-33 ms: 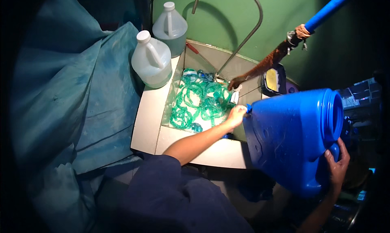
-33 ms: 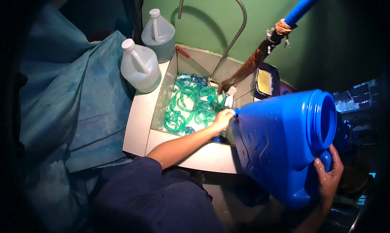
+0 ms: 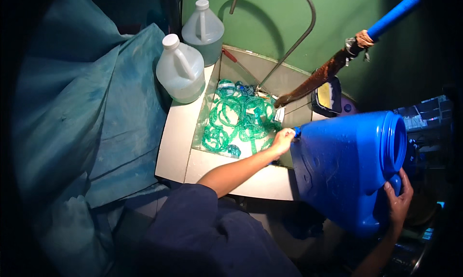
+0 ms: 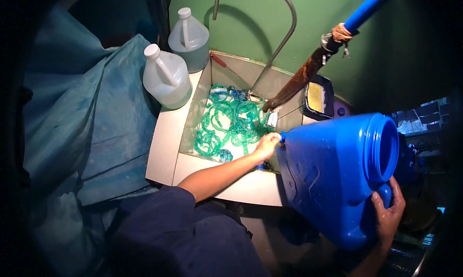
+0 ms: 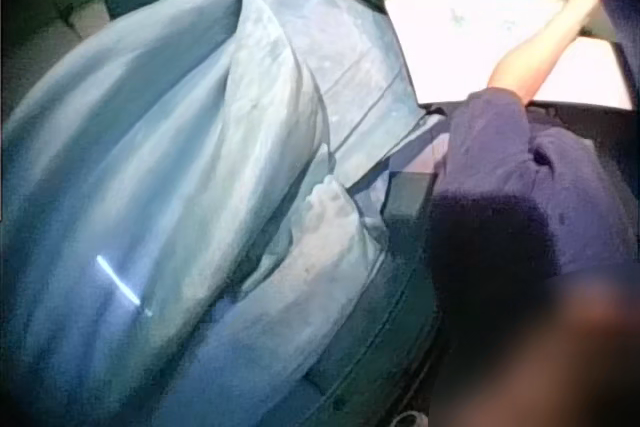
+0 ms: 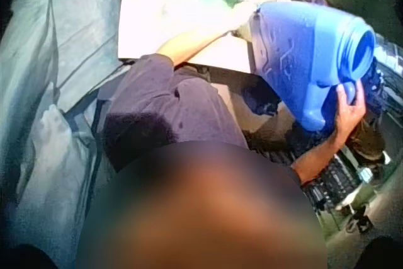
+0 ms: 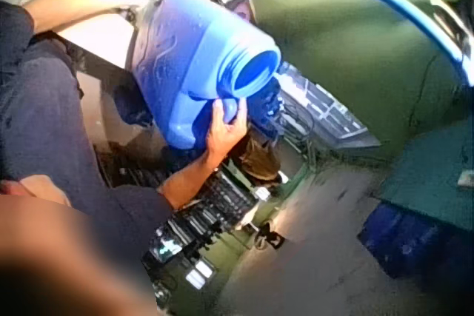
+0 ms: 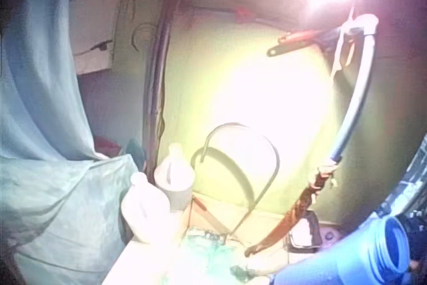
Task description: The person scrubs the exterior of a purple plastic container with a sponge, rinses it under running water, and sets it aside. They then repeat the same process with a blue plastic container, scrubbing, rinsing, and placing it on the floor.
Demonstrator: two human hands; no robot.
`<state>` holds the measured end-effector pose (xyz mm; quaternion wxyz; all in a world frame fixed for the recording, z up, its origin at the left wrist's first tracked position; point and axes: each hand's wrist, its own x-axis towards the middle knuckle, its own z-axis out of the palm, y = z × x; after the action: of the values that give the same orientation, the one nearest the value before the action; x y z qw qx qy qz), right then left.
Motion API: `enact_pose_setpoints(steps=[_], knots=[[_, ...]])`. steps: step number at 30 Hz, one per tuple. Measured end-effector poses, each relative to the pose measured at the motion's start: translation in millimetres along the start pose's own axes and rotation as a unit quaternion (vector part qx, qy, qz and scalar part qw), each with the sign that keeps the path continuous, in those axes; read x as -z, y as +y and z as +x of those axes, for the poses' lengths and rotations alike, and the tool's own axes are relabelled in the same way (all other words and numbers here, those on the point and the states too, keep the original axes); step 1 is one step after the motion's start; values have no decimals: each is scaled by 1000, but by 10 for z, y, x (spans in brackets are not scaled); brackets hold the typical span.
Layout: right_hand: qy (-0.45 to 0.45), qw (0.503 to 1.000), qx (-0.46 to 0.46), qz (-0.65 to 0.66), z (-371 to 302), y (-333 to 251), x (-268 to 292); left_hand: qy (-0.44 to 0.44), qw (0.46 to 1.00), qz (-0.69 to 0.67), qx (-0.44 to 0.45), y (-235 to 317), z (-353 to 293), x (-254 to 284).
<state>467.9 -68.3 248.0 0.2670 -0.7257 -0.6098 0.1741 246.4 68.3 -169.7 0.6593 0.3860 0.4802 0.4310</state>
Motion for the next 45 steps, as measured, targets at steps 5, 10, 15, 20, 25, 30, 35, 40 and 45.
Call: enact_pose_setpoints(steps=[5,10,15,20,25,30,35,40,45], knots=[[30,996,-31,-74,-46,133,-189,-21,998,61,-5,-253,34,-246],[36,994,-84,-62,-83,228,-126,-44,996,26,-78,-298,190,-442],[23,992,-85,-91,-94,385,-25,-140,976,132,-102,-382,378,82],[80,983,-107,-123,-120,363,-31,-328,792,492,152,-968,905,1330],[9,951,-81,-298,-104,23,-107,-418,813,403,50,-1886,704,739],[7,956,-80,-281,-40,-192,-222,-448,707,530,142,-1831,811,520],[-1,958,-74,-276,-30,-182,-242,-83,765,630,-106,-1160,1297,1010],[2,972,-94,-217,-24,-227,-279,-88,822,558,-74,-732,1504,1163],[2,962,-79,-260,14,-327,-346,-14,765,591,-253,-681,1305,1296]])
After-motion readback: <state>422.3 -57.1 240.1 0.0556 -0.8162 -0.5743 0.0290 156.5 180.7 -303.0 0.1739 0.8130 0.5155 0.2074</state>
